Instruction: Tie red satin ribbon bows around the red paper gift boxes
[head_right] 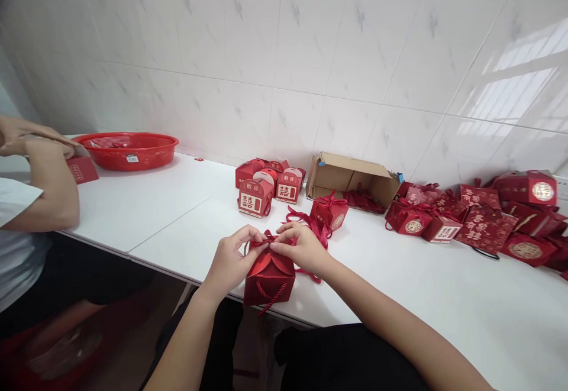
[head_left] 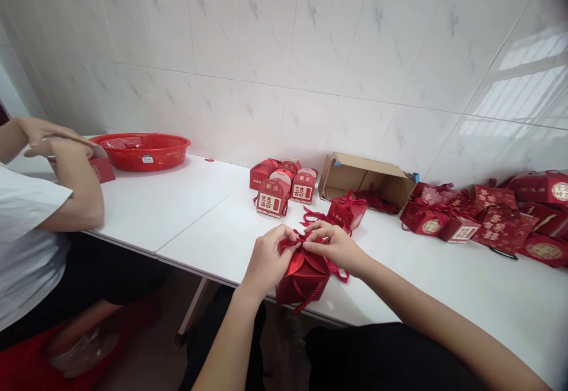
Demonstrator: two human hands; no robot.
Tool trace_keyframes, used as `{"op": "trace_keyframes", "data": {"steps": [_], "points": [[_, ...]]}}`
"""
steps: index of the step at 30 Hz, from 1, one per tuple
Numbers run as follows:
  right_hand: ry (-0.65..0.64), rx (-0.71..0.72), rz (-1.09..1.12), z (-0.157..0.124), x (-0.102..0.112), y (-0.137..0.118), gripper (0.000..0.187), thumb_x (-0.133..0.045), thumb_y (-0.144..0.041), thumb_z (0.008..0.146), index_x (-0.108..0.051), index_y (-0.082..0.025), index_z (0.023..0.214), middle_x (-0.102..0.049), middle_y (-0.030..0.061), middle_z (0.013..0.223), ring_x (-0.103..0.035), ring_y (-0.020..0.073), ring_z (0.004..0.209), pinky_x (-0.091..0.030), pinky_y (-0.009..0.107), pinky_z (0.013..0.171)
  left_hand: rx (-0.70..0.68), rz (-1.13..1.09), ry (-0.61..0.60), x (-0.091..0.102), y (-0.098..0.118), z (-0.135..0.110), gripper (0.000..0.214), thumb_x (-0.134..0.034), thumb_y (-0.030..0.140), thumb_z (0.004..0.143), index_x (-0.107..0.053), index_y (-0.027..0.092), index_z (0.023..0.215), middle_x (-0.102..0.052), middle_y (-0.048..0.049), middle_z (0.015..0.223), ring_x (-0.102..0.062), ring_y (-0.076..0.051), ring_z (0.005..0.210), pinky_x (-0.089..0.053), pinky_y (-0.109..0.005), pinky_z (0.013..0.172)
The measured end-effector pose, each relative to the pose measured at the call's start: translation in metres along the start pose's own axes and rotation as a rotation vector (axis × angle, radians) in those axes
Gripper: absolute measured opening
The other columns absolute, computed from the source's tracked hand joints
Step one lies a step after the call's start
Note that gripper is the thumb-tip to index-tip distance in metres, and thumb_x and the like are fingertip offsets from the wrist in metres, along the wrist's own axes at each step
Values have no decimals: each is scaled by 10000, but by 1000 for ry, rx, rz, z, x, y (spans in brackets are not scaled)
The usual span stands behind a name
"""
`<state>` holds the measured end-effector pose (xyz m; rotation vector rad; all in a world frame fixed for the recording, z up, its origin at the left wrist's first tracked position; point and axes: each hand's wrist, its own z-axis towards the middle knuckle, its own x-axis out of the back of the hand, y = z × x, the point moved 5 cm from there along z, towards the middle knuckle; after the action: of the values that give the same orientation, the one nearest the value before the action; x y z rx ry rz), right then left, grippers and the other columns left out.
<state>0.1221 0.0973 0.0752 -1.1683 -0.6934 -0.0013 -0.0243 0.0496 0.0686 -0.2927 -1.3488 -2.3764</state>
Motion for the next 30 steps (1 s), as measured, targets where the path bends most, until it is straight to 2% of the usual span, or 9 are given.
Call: {"op": "trace_keyframes", "data": {"steps": [4, 7, 10, 14, 16, 18, 22, 27, 30], "points": [[-125, -131, 292, 1, -8, 10, 307, -702, -466, 676, -701, -160, 710, -496, 104, 1273, -444, 247, 1203, -348, 361, 980, -15, 1, 0, 1, 0, 0, 45, -520, 164, 784, -530, 195, 753, -625, 9, 789, -589, -130, 770, -461, -239, 730], [-207, -159, 403, 0, -13, 10, 353, -707, -493, 660, -697, -142, 694, -485, 116, 1298, -410, 257, 1239, -304, 368, 1019, -22, -7, -6, 0, 0, 0, 46, -522, 172, 789, -525, 195, 749, -623, 7, 784, -592, -128, 765, -466, -238, 726], [-215, -188, 498, -2, -15, 11, 347, -733, -476, 634, -703, -138, 707, -447, 113, 1342, -439, 266, 1210, -347, 377, 992, -26, -6, -2, -3, -1, 1, 27, -521, 188, 797, -524, 197, 772, -622, 0, 784, -604, -137, 774, -474, -250, 725], [-123, -196, 585, 0, -16, 14, 318, -757, -451, 606, -692, -145, 661, -485, 104, 1297, -517, 249, 1113, -444, 356, 890, -24, 58, 220, 5, -2, 0, 266, -585, 215, 761, -485, 211, 1007, -613, -23, 898, -594, -163, 873, -475, -294, 782], [-55, -209, 592, 2, -15, 17, 327, -763, -460, 588, -680, -146, 627, -530, 99, 1239, -541, 233, 1072, -451, 339, 880, -41, 148, 317, 12, 2, -2, 239, -595, 244, 759, -504, 203, 975, -601, -36, 909, -578, -175, 881, -470, -312, 786], [-12, -224, 589, 3, -14, 19, 338, -768, -471, 572, -675, -149, 619, -560, 93, 1197, -548, 228, 1060, -440, 338, 896, -63, 223, 264, 12, 7, -3, 119, -569, 279, 784, -556, 201, 872, -607, -38, 885, -569, -185, 872, -462, -323, 783], [-19, -198, 538, 4, -15, 17, 321, -748, -471, 606, -690, -160, 655, -554, 83, 1220, -495, 227, 1150, -374, 334, 979, -36, 270, 83, 4, 8, -2, 143, -556, 321, 798, -657, 226, 833, -650, -34, 897, -557, -209, 916, -439, -354, 828], [-45, -210, 492, 2, -10, 13, 332, -688, -490, 668, -703, -170, 756, -627, 84, 1094, -540, 212, 1084, -401, 337, 941, -9, 257, 103, 4, 1, -1, 142, -575, 295, 778, -698, 227, 753, -686, -29, 839, -579, -211, 889, -446, -353, 821], [-64, -160, 343, 1, -4, 9, 300, -626, -447, 737, -676, -163, 818, -662, 71, 953, -591, 180, 949, -442, 313, 845, 8, 218, 94, 9, -1, -2, 132, -563, 248, 766, -691, 217, 751, -689, -27, 834, -602, -197, 858, -464, -327, 797]]}}
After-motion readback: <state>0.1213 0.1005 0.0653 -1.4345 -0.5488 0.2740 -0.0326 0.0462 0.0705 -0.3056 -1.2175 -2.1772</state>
